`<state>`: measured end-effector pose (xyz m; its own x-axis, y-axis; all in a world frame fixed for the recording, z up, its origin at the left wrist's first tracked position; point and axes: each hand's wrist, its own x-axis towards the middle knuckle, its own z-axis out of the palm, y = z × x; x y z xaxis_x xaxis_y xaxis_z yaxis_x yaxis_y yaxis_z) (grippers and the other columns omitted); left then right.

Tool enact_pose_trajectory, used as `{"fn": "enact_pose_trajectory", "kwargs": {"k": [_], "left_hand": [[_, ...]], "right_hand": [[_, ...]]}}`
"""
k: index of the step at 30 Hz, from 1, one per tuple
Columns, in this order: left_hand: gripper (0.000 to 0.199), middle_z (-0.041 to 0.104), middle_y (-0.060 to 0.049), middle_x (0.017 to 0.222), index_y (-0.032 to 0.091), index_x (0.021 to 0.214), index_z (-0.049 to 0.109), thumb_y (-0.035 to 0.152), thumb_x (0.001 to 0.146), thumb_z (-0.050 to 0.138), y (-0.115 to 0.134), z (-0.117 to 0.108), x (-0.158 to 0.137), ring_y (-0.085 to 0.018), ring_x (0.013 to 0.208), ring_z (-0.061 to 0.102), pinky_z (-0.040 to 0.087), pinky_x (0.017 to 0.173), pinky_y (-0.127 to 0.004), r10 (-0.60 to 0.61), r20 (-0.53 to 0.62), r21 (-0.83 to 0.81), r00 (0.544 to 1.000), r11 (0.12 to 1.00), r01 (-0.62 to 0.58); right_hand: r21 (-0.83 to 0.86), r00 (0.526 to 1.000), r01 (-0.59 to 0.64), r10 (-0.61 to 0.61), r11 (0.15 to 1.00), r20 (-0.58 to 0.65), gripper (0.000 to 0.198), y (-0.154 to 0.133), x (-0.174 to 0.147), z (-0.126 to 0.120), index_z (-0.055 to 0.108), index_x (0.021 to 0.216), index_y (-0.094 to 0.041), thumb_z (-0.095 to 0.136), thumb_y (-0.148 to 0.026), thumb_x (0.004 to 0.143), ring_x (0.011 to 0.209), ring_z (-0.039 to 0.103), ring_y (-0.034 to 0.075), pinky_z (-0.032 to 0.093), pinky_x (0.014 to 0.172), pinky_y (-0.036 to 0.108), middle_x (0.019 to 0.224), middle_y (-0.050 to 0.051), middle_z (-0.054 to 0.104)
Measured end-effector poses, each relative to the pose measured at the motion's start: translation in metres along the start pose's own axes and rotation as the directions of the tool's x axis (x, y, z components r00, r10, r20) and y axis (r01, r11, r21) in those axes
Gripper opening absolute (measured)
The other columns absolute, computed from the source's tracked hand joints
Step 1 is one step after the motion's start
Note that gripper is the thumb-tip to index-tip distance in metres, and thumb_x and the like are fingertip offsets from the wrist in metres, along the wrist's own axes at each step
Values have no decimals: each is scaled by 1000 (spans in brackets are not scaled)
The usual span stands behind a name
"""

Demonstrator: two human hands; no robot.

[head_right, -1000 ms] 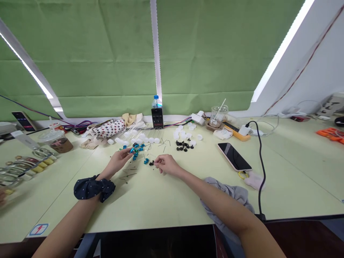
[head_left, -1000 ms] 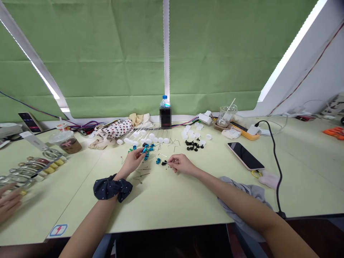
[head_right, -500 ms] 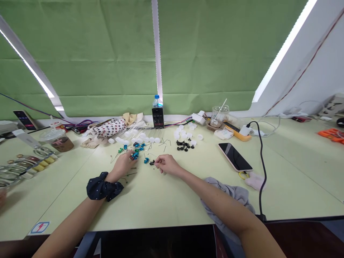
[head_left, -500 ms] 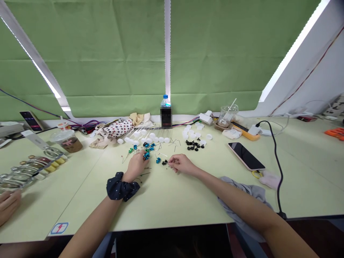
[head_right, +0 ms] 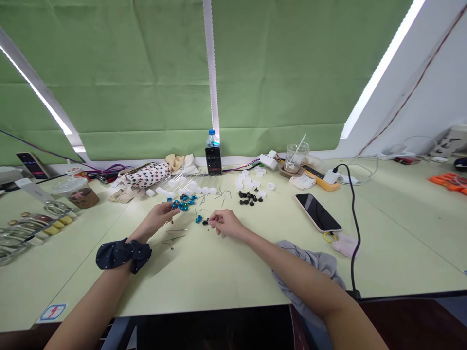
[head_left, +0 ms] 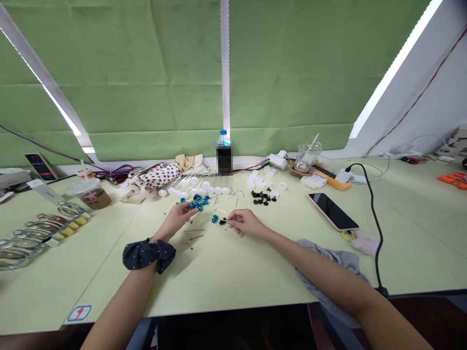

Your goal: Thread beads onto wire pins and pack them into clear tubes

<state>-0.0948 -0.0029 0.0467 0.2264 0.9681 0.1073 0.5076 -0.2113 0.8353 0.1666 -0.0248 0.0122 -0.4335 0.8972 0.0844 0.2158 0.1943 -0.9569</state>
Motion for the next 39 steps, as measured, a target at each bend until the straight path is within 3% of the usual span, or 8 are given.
{"fn": "enact_pose_trajectory", "kwargs": {"k": [4,12,18,24,31,39], "left_hand": [[37,64,-3,74,14,93,56,46,74,60,11,9,-6,-8,52,44,34,49,-20,-35,181,-312,983,946,91],[28,66,-7,96,15,88,60,39,74,64,22,33,-13,-11,73,56,41,62,-21,-30,408,-471,913,849,239],[34,69,-9,92,12,92,67,39,72,67,21,40,-15,-16,72,60,44,61,-25,-27,442,-470,896,845,257],[32,66,-14,104,13,101,60,29,75,67,17,43,-16,-17,81,64,46,83,-34,20,506,-611,862,713,342],[32,63,-15,109,14,102,55,27,76,67,11,46,-15,-15,69,64,50,77,-38,24,512,-660,859,650,376],[35,65,-15,103,14,103,53,28,75,68,17,50,-17,-15,71,65,51,73,-34,25,513,-665,858,643,379]], "right_hand": [[25,999,34,-33,999,-19,26,-3,-1,2,60,79,-13,60,-39,75,43,48,6,38,40,17,64,1,59],[46,995,35,-31,998,-91,31,-6,-2,2,61,80,-13,62,-42,72,44,46,6,38,41,18,65,3,61],[125,997,71,-65,990,-48,26,-7,-3,5,59,80,-14,63,-39,73,47,55,10,42,47,21,56,-1,58],[137,997,77,-72,988,-37,28,-11,-5,6,59,79,-14,63,-41,72,47,56,10,43,47,21,53,-2,57],[103,998,59,-57,993,-28,30,-11,-5,7,59,77,-15,62,-44,73,43,54,10,43,45,21,49,-2,55],[108,1000,19,-16,994,-24,30,-13,-7,10,62,78,-15,63,-44,72,43,56,12,45,46,23,47,-2,56]]}}
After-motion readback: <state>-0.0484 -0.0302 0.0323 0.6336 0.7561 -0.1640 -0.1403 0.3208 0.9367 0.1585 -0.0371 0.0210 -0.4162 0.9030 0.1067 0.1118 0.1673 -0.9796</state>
